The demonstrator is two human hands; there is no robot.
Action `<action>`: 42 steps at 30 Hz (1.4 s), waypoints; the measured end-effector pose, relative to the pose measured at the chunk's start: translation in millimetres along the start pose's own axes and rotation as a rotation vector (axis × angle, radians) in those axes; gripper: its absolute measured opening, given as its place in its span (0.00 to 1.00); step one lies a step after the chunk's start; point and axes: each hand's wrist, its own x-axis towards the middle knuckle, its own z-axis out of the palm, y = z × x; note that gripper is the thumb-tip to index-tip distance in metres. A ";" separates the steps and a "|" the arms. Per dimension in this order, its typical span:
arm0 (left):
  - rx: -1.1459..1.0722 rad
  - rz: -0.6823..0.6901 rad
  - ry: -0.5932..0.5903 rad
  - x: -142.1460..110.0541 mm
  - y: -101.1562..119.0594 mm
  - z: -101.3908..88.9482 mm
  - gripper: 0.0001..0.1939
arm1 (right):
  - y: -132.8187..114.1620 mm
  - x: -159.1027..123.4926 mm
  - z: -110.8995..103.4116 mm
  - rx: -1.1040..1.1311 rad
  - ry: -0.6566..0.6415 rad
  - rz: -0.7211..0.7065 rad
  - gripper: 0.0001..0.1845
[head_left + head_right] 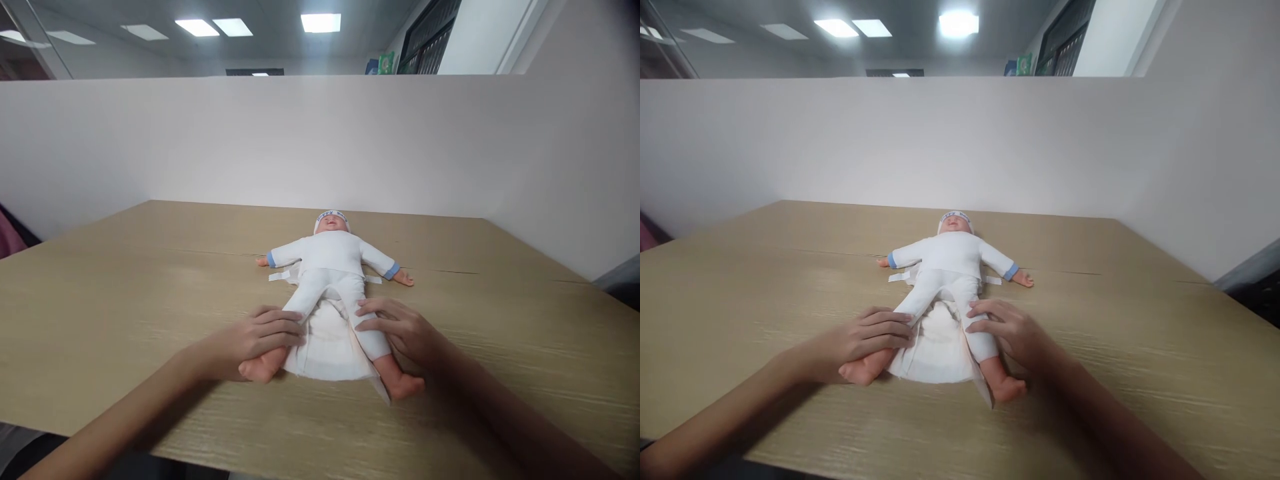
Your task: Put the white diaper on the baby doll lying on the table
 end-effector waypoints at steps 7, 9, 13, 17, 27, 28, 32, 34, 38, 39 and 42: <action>0.088 -0.028 -0.102 1.0 6.6 -12.6 0.47 | -31.9 10.4 -18.1 0.087 -0.075 0.203 0.15; 0.098 -0.072 -0.162 2.5 11.2 -16.4 0.50 | -47.0 12.6 -19.5 0.045 -0.119 0.254 0.13; 0.120 -0.092 -0.217 4.7 17.8 -19.8 0.54 | -66.3 9.5 -11.9 -0.075 -0.144 0.285 0.33; 0.124 -0.077 -0.204 4.7 18.1 -16.6 0.51 | -72.7 4.3 0.0 -0.140 -0.131 0.291 0.43; -0.067 -0.194 -0.170 13.4 30.9 -31.5 0.31 | -77.7 3.1 8.9 -0.200 -0.016 0.270 0.27; -0.100 -0.220 -0.163 15.9 35.0 -34.4 0.29 | -76.3 3.3 9.5 -0.189 0.000 0.280 0.26; -0.118 -0.380 -0.083 27.7 47.2 -25.8 0.30 | -71.1 5.6 9.6 -0.125 0.025 0.314 0.21; -0.053 -0.454 -0.023 33.8 49.1 -10.5 0.27 | -69.9 7.3 9.1 -0.081 0.027 0.338 0.20; 0.061 -0.509 0.124 42.8 46.3 13.2 0.11 | -68.3 10.6 7.8 -0.012 0.047 0.407 0.21; 0.058 -0.518 0.165 44.2 44.6 14.0 0.11 | -67.2 12.0 7.1 -0.006 0.054 0.427 0.20; 0.001 -0.586 0.293 47.8 35.6 4.8 0.04 | -60.2 20.4 3.7 0.019 0.094 0.497 0.15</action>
